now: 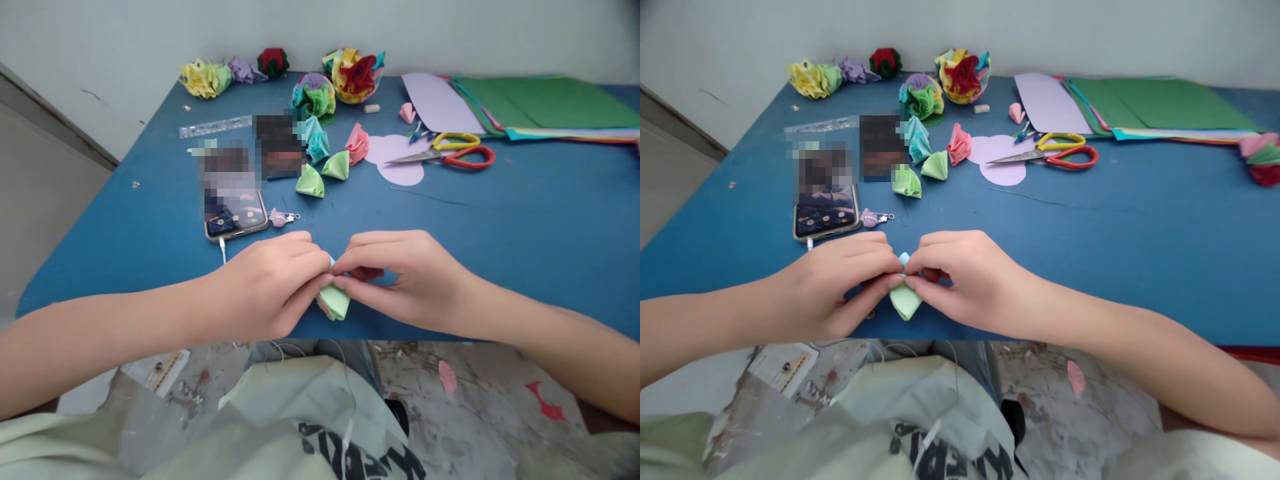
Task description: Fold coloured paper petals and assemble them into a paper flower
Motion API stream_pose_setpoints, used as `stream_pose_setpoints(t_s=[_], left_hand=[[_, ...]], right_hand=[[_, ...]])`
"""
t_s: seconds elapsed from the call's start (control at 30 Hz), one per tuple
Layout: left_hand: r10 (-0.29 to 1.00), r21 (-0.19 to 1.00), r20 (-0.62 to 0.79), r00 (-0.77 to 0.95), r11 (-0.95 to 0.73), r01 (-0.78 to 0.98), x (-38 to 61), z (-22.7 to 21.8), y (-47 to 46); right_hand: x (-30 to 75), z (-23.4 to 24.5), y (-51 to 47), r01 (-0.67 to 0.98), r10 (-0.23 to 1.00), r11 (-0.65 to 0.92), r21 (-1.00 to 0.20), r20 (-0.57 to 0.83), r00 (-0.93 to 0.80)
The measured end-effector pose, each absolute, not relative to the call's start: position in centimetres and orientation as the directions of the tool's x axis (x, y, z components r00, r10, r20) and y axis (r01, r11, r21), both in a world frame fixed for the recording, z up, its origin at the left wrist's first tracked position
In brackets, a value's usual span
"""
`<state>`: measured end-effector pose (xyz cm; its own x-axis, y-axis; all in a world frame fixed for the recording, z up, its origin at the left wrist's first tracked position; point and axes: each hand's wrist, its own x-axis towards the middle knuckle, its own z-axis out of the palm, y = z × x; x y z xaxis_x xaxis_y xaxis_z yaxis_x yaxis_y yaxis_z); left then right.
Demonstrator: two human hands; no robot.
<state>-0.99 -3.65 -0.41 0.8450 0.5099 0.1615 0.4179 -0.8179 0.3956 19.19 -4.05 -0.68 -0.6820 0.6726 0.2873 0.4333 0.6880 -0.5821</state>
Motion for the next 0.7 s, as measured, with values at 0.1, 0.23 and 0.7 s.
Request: stream_pose_setpoints(t_s=[0.1,0.23,0.7], left_hand=[[0.508,0.401,0.150,0.848,-0.815,0.417,-0.98,-0.33,-3.68],[0.509,0.418,0.131,0.851,-0.807,0.418,-0.91,-0.42,-3.66],[0.527,0.488,0.136,0.839,-0.772,0.406,-0.81,-0.39,-3.46]], right_hand=[[19.14,-0.78,-3.90,0.428,0.682,0.664,-0.614,0.261,-0.683],[19.00,-0.85,-3.82,0.451,0.692,0.647,-0.615,0.225,-0.686],[18.66,-1.22,-3.84,0.486,0.710,0.639,-0.596,0.215,-0.670]])
